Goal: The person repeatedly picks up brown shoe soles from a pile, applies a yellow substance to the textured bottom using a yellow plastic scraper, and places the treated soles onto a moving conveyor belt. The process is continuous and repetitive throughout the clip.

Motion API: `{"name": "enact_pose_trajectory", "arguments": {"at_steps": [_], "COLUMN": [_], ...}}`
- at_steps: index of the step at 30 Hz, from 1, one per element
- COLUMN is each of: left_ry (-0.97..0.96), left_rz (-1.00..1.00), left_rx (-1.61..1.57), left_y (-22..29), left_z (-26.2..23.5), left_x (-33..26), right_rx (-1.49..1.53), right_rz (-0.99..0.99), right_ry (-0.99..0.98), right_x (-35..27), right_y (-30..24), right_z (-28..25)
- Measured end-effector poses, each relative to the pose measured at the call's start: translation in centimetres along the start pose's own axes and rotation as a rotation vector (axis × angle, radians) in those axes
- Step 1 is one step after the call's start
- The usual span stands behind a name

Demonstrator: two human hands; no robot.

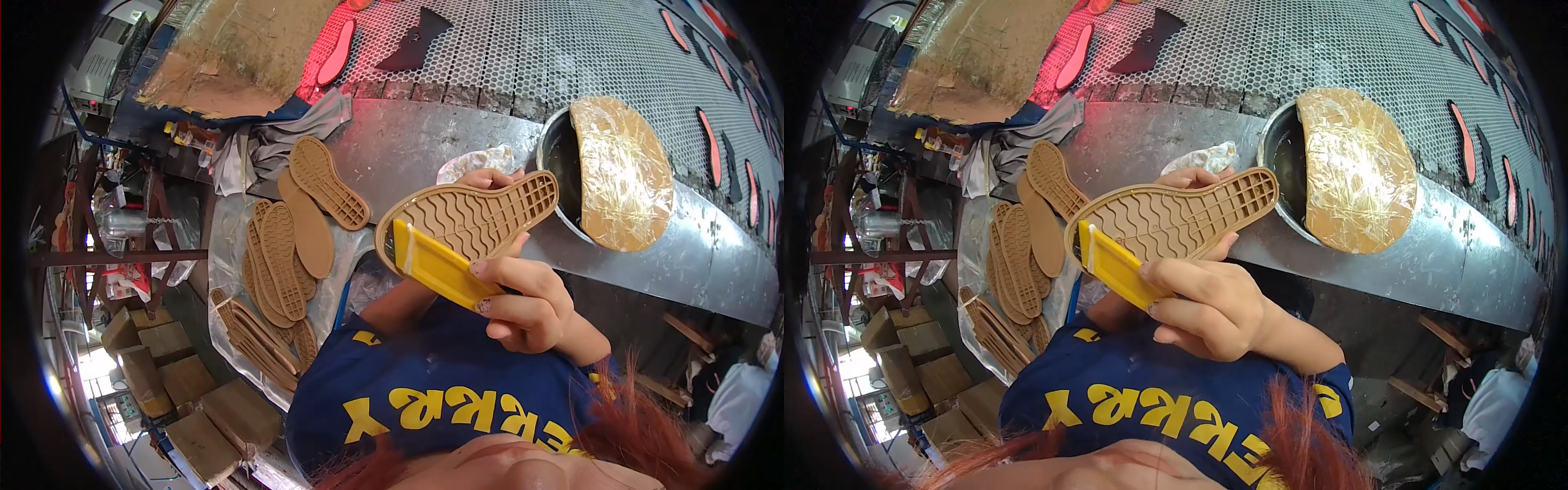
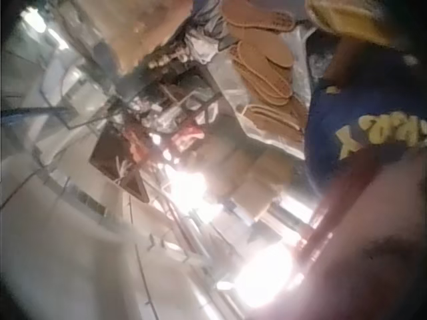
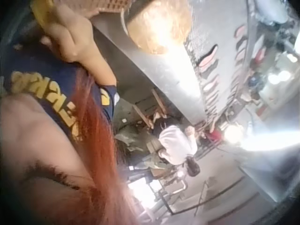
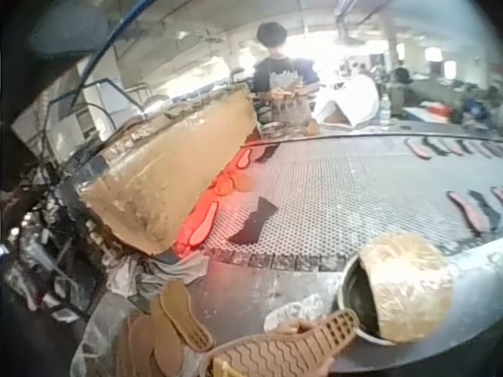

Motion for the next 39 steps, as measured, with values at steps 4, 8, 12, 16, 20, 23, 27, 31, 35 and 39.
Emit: {"name": "enact_pose_trajectory", "arguments": {"at_steps": [4, 8, 12, 16, 20, 23, 27, 31, 35, 39], "left_ry": [-0.034, 0.017, 0.201, 0.007, -0.025, 0.016, 0.112, 0.090, 0.110, 0.136], "left_rz": [-0.003, -0.129, -0.550, -0.077, -0.069, -0.207, -0.106, -0.346, -0.444, -0.507], "left_rx": [-0.035, -0.112, -0.487, -0.363, -0.382, -0.297, 0.117, -0.328, -0.432, -0.503], "left_y": [-0.7, 0.9, 1.1, -0.2, -0.2, 0.6, 1.5, 4.1, 5.0, 5.6], "left_z": [-0.9, 0.1, -1.4, -1.0, -1.3, -1.9, -3.1, -3.0, -0.7, 0.9], "left_x": [0.2, 1.1, 1.9, 1.2, 1.0, 0.9, 0.5, 1.7, 1.0, 0.6], "right_rx": [-0.022, 0.012, 0.023, -0.003, -0.044, -0.060, -0.064, 0.023, -0.207, -0.493], "right_rz": [0.055, 0.042, 0.039, 0.138, 0.277, 0.350, 0.521, 0.562, 0.306, 0.221], "right_ry": [-0.027, -0.001, 0.011, -0.010, 0.027, 0.093, 0.362, 0.485, 0.337, 0.198], "right_x": [-0.8, -0.4, -0.5, -0.6, -1.1, -2.2, -2.2, -2.3, 0.1, 1.2], "right_y": [0.0, 0.2, 0.2, 0.1, 0.6, 1.1, 1.5, 2.6, 4.5, 5.4], "right_z": [-0.4, -0.6, -0.2, 0.1, -0.7, -1.3, -1.9, -2.4, -2.9, -2.5]}}
Point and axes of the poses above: each hand's wrist, its own x-axis towards the middle knuckle, its own z-axis out of the palm, y = z × x, the point moved 2 cm from there along x, towards the middle knuckle, and after that the axes turned 10 degrees about -x, right-handed, at the moved point
